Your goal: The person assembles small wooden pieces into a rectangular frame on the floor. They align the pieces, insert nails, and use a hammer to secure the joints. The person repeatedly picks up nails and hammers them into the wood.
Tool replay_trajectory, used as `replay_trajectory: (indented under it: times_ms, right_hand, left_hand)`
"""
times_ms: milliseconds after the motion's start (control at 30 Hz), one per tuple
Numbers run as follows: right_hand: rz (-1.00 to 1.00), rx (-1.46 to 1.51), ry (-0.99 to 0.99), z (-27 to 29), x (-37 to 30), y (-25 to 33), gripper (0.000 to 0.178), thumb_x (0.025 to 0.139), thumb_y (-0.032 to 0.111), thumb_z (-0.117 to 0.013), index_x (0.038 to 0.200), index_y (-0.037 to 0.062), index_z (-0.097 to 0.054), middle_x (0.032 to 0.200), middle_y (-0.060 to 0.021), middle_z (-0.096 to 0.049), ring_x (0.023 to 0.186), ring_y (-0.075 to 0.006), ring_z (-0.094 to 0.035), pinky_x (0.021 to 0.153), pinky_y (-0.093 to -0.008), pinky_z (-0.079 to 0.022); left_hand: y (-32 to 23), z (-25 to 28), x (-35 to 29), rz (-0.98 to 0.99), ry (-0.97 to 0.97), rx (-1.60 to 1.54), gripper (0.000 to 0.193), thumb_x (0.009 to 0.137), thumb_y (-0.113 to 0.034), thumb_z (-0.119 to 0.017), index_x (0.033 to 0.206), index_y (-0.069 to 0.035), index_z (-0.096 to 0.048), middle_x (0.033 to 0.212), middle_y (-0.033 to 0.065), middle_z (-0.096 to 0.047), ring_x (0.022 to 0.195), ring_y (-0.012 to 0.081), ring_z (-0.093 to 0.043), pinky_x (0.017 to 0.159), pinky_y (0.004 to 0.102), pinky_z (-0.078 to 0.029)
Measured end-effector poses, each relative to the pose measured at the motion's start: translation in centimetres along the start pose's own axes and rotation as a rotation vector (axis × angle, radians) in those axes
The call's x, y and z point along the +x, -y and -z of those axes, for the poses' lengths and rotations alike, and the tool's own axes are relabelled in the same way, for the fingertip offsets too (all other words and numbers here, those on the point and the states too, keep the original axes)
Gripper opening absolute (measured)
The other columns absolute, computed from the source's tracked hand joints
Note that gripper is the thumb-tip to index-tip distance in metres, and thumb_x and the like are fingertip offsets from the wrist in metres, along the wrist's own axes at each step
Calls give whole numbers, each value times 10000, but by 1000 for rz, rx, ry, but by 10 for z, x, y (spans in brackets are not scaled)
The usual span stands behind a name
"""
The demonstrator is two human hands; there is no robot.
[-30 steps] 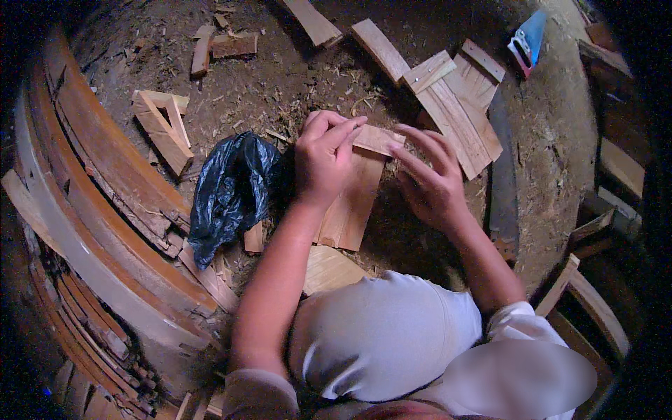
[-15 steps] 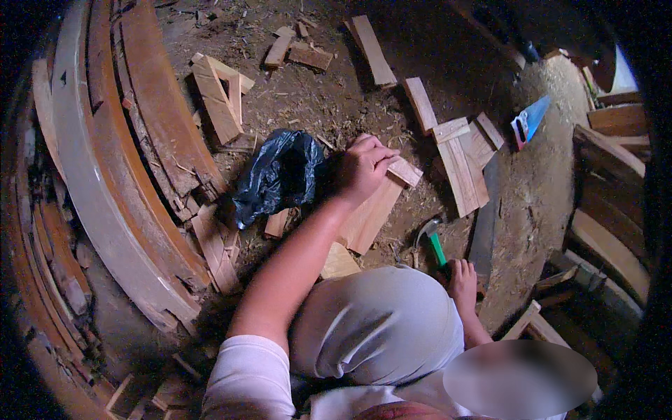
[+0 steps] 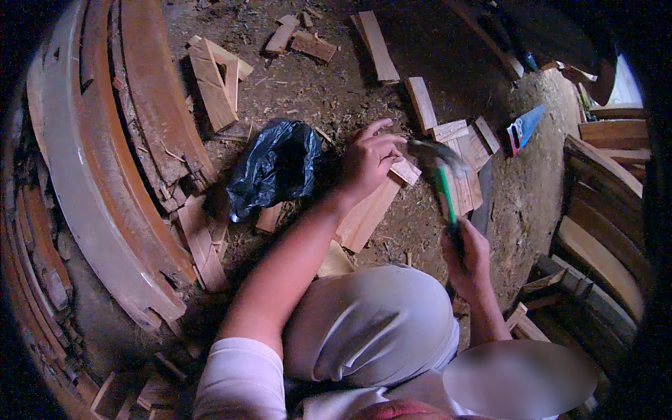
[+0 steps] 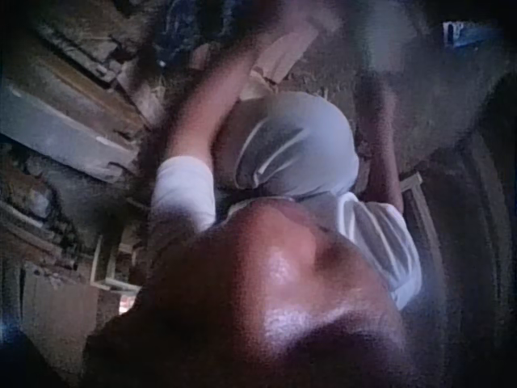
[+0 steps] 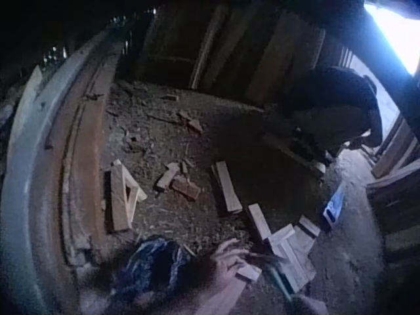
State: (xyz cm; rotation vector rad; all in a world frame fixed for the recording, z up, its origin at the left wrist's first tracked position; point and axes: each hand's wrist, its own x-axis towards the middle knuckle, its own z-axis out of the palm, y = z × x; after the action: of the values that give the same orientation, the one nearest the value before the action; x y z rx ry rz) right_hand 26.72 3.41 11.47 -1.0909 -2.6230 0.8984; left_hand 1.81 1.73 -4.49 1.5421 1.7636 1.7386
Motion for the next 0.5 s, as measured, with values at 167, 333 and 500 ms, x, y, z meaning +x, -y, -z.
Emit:
replay_trajectory:
  times_ms: [167, 333, 500]
  right_hand:
    - [-183, -166, 55, -9, 5, -6, 350, 969, 12, -584, 1318, 12, -563, 1008, -231, -662, 869, -410, -664, 744, -427, -534]
    - [-71, -269, 35, -19, 3, -14, 444, 983, 8, -557, 1425, -3, -508, 1199, -294, -650, 1019, -456, -679, 849, -474, -558]
    - [71, -247, -175, -21, 0, -16, 450, 980, 4, -562, 1427, 23, -516, 1211, -284, -654, 1055, -456, -676, 861, -471, -561]
  left_hand:
    - [2, -1, -2, 85, -5, -87, 136, 788, 17, -722, 917, -17, -745, 1056, 167, -753, 1322, 394, -566, 1122, 483, -437]
    - [6, 0, -2, 70, 18, -77, 115, 829, 13, -694, 922, -30, -746, 1044, 161, -757, 1274, 407, -605, 1165, 528, -386]
    - [8, -6, -1, 76, 14, -66, 86, 835, -14, -715, 906, -48, -750, 1017, 135, -768, 1283, 394, -602, 1175, 527, -373]
